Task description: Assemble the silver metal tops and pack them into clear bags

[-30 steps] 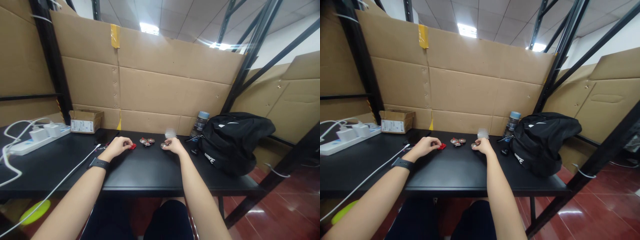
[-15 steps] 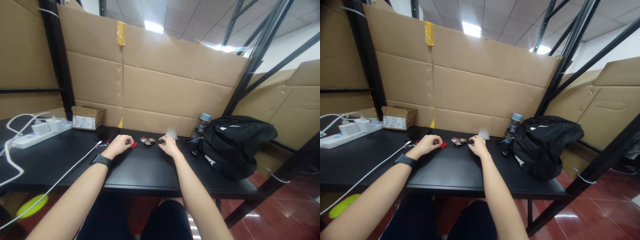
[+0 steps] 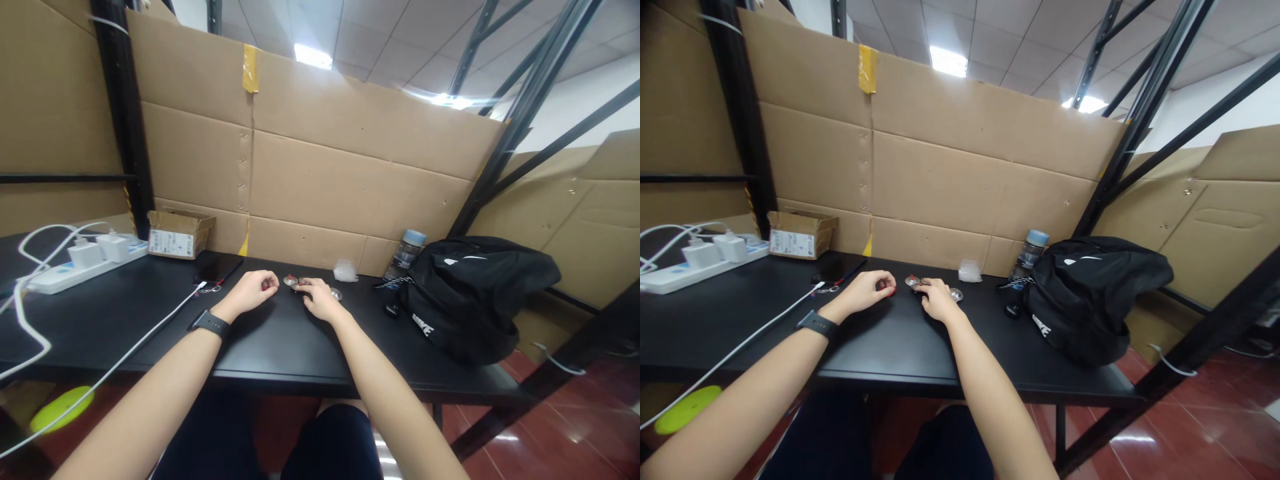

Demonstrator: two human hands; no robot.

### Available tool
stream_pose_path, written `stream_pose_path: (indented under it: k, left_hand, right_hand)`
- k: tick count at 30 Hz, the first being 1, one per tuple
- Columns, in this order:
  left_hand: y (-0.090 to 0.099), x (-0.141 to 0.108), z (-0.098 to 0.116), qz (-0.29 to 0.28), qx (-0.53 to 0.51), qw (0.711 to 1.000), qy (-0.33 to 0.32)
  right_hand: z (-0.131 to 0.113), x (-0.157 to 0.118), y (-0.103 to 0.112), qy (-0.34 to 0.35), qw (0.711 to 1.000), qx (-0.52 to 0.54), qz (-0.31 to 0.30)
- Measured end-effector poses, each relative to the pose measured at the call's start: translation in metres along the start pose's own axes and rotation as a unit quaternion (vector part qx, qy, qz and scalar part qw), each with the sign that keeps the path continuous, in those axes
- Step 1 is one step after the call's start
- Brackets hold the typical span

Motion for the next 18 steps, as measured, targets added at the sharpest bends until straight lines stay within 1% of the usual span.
stream_pose_path:
  k: [2,4,7,9,11,14,16,18]
  left_hand:
    - [-0.002,0.001,0.004,-0.003,-0.005,1.0,-0.005]
    - [-0.003,0.001,0.005,-0.005,-0.01,1.0,-0.009]
    - [-0.005,0.0,0.004,-0.007,-0.011,1.0,-0.01]
    - [-0.007,0.0,0.004,-0.005,-0.017,1.0,-0.008]
    - [-0.009,0.001,0.006,0.004,-0.032,0.999,-0.01]
    - [-0.011,0.002,0.014,0.019,-0.058,0.998,-0.025]
    - [-0.013,0.004,0.02,0.027,-0.071,0.997,-0.031]
    - [-0.014,0.005,0.024,0.038,-0.078,0.996,-0.029]
  right_hand:
    - [0.001,-0.001,-0.001,-0.015,1.0,-0.014,-0.017]
    - [0.0,-0.001,0.0,-0.019,1.0,-0.004,-0.014]
    - [-0.003,0.001,0.003,-0.007,0.998,0.05,0.032]
    - [-0.005,0.002,0.004,0.007,0.989,0.133,0.059]
    - [-0.006,0.002,0.002,0.005,0.964,0.258,0.056]
    - [-0.01,0.001,-0.003,-0.007,0.903,0.43,0.004]
    - [-0.014,-0.001,-0.005,-0.005,0.874,0.486,-0.025]
    - [-0.019,-0.003,-0.005,-0.006,0.863,0.503,-0.036]
Point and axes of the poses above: each hand's wrist, its own x-axis towards the middle knuckle, its own y-axis out of the back of the hand, z = x × y, the point moved 1 cm from there along x, towards the middle knuckle, and after that the axes turned 11 degrees about -y, right-handed, at the moved point
